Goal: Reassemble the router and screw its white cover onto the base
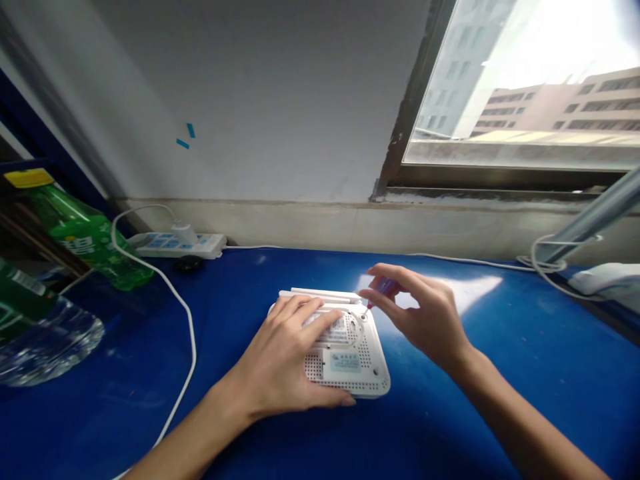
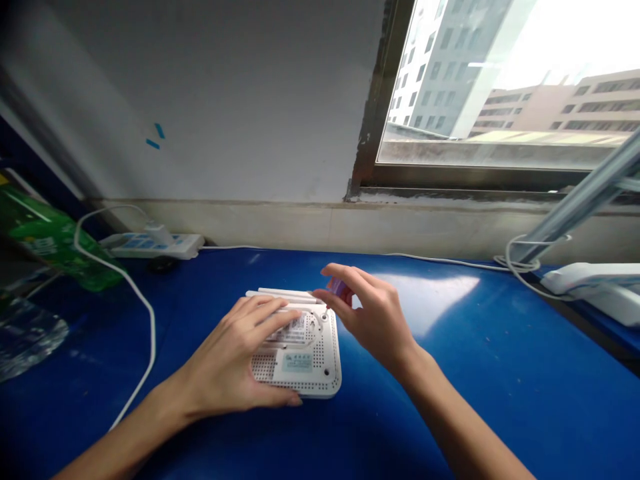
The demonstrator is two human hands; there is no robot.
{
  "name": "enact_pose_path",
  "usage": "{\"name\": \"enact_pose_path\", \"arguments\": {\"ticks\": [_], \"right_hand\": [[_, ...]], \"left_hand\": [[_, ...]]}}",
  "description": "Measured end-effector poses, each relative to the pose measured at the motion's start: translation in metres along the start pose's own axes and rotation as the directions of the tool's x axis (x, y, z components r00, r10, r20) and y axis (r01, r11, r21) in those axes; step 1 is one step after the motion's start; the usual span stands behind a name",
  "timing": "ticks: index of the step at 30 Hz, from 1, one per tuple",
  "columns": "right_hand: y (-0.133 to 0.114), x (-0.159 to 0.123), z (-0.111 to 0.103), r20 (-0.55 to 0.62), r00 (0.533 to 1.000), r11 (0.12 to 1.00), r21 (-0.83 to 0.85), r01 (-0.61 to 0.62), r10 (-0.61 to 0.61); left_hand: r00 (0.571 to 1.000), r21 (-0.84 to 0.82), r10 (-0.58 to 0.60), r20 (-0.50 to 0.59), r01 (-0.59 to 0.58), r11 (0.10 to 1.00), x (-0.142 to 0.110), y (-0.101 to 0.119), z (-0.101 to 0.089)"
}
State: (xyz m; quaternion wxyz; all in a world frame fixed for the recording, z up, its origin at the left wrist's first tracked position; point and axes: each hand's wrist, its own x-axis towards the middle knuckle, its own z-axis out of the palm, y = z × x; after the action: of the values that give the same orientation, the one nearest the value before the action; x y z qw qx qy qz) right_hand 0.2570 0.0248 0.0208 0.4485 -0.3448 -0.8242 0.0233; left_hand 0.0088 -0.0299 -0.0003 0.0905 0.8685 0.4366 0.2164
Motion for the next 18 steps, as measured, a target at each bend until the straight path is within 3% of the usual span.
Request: {"name": "enact_pose_path", "arguments": {"ticks": [5,9,14,18], "right_hand": [[-0.005,-0.008,0.0,0.115,0.993,0.988,0.152,-0.038,0.021],[-0.009,-0.011,0.007,0.023,0.997,0.962,0.259,-0.083,0.079],[-0.016,-0.01,0.014,-0.088,0.994,0.989,0.142,-0.047,0.06],[-0.016,-0.011,0.01,-0.024,0.999,0.986,0.162,-0.03,0.034]], "left_hand": [[1.0,0.009,0.008,-0.03,-0.007,1.0,0.0,0.002,0.005],[1.0,0.013,0.014,-0.022,-0.013,1.0,-0.001,0.001,0.005],[1.0,0.021,0.003,0.004,-0.003,1.0,-0.001,0.002,0.005],[1.0,0.031,0.003,0.005,-0.003,1.0,0.0,0.002,0.005]]}}
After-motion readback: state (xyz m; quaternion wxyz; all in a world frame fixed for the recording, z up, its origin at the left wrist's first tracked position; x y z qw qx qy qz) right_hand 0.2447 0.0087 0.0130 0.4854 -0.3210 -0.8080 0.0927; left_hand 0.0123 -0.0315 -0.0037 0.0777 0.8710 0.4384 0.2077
